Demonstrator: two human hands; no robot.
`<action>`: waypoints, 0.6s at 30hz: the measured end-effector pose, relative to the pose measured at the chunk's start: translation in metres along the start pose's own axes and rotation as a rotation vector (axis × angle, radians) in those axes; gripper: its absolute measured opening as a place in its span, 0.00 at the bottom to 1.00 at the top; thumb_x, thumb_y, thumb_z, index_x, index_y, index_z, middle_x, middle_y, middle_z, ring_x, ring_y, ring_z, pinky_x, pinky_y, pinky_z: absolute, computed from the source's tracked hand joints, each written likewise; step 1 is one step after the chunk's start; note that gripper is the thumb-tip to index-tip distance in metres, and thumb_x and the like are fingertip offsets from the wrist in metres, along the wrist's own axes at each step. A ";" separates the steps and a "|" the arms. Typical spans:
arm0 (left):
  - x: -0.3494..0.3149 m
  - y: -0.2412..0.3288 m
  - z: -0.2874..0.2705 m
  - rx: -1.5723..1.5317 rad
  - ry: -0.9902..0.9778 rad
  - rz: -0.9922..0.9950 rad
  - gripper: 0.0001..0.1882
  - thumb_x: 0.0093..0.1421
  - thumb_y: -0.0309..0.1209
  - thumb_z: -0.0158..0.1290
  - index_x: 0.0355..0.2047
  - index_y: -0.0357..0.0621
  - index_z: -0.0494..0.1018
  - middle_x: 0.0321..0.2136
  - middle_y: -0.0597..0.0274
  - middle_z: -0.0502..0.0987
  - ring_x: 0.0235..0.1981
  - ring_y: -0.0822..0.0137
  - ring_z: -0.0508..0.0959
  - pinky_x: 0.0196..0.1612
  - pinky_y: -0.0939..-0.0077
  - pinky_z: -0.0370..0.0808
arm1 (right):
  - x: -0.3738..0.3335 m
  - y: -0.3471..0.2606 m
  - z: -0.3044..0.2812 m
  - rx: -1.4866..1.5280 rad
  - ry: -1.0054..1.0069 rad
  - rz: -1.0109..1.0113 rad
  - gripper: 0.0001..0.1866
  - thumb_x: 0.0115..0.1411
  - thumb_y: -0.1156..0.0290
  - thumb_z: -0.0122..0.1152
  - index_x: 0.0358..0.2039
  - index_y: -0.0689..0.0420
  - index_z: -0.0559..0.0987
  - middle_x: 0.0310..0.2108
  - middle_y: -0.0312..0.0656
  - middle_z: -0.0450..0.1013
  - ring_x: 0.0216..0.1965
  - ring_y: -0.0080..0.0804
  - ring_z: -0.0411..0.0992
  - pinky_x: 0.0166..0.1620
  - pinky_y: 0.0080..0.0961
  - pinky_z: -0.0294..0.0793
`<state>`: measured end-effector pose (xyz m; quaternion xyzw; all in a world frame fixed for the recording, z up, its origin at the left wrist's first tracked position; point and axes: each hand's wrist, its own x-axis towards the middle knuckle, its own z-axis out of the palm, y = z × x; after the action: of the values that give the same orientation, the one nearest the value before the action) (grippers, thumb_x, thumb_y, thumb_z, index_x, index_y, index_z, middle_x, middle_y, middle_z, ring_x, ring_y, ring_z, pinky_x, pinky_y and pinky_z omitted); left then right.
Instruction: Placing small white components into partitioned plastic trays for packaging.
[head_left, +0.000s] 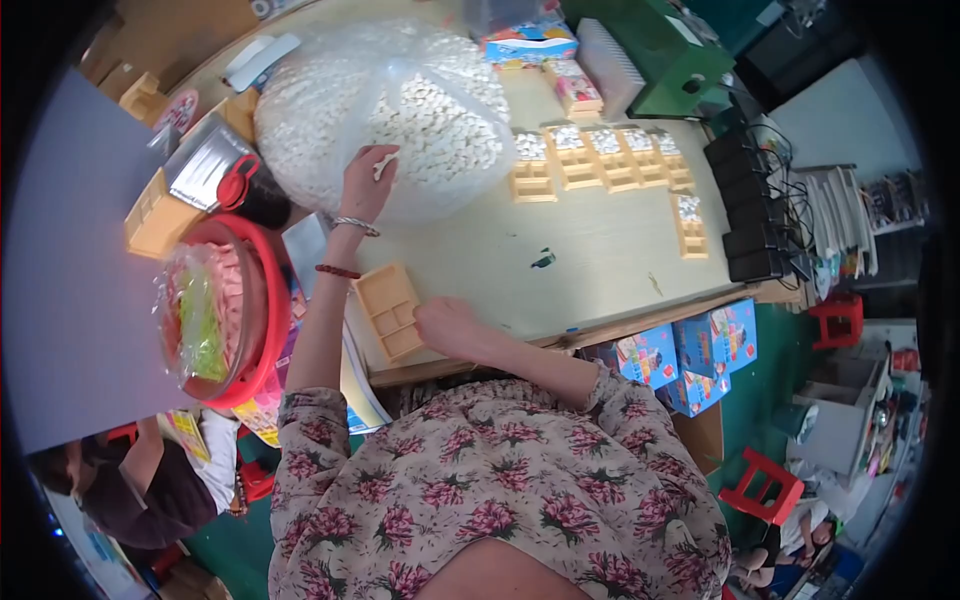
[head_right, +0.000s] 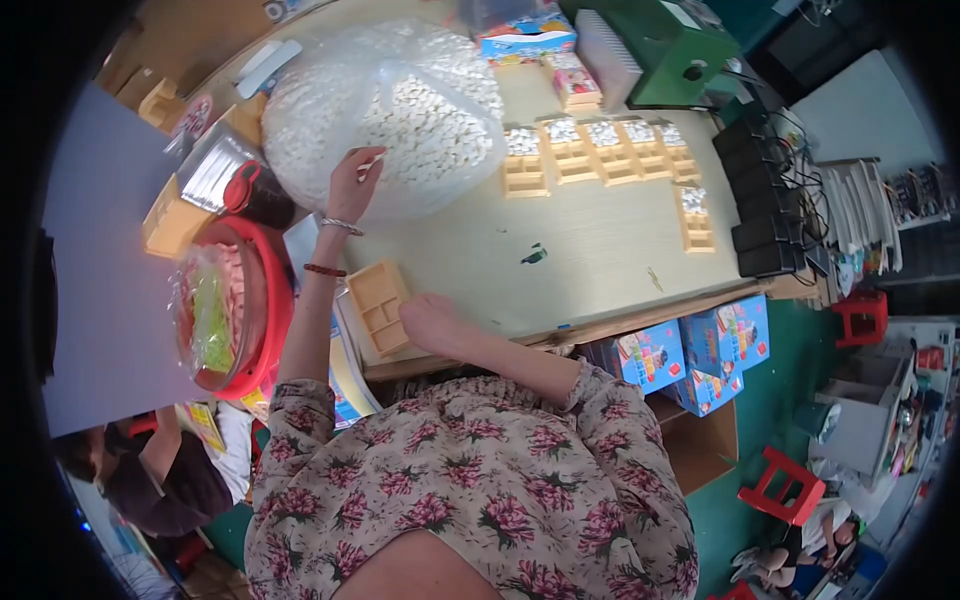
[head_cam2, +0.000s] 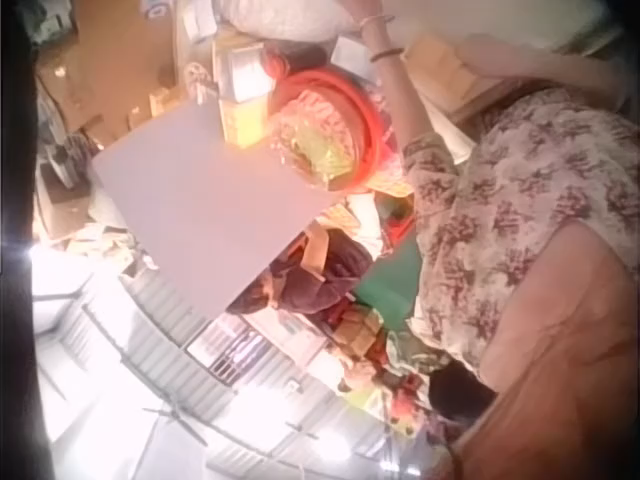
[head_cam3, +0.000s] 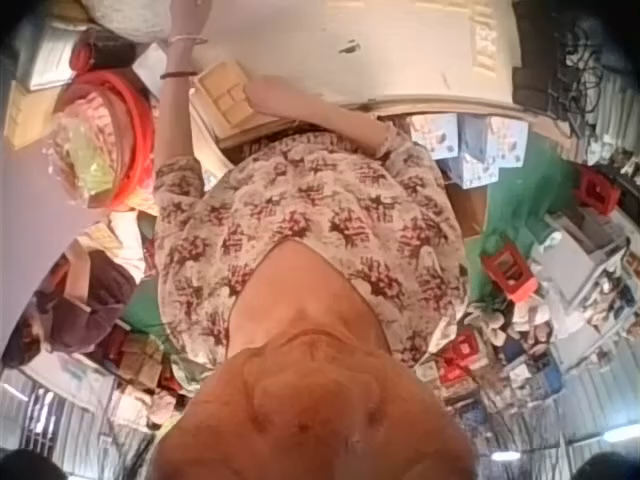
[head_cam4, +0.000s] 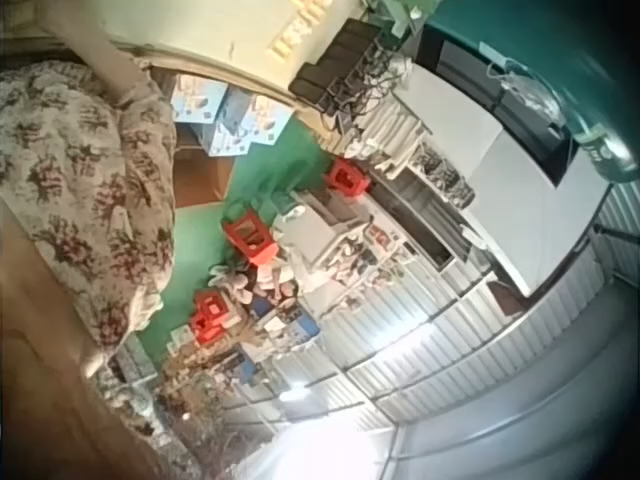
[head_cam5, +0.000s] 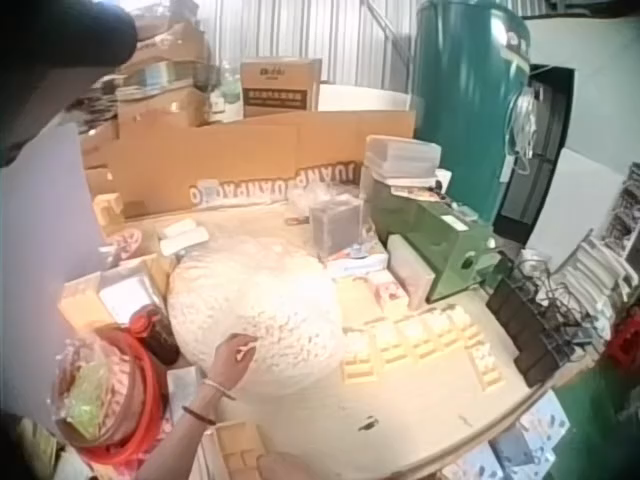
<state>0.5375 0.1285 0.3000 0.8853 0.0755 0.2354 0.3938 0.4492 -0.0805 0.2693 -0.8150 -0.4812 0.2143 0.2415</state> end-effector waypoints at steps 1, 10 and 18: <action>0.001 -0.001 -0.001 -0.001 -0.003 0.001 0.10 0.54 0.26 0.49 0.38 0.47 0.73 0.34 0.61 0.73 0.32 0.68 0.74 0.34 0.79 0.71 | 0.000 -0.004 -0.003 0.034 0.012 -0.007 0.11 0.49 0.68 0.50 0.20 0.63 0.73 0.20 0.53 0.71 0.27 0.50 0.71 0.32 0.43 0.70; 0.014 -0.011 0.019 -0.080 0.008 0.000 0.10 0.51 0.25 0.51 0.35 0.44 0.74 0.31 0.57 0.73 0.30 0.64 0.73 0.33 0.76 0.70 | -0.010 -0.005 0.004 0.020 0.021 0.071 0.09 0.49 0.72 0.48 0.19 0.63 0.72 0.19 0.53 0.70 0.25 0.51 0.71 0.31 0.42 0.70; 0.034 -0.027 0.020 -0.125 -0.031 -0.056 0.09 0.51 0.24 0.50 0.34 0.43 0.74 0.33 0.56 0.74 0.30 0.64 0.75 0.34 0.75 0.71 | -0.012 0.006 -0.055 0.132 0.002 0.017 0.09 0.47 0.67 0.49 0.21 0.59 0.75 0.21 0.49 0.72 0.26 0.46 0.71 0.31 0.38 0.70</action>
<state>0.5789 0.1444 0.2806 0.8601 0.0794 0.2146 0.4560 0.4797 -0.1042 0.3104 -0.8015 -0.4589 0.2469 0.2933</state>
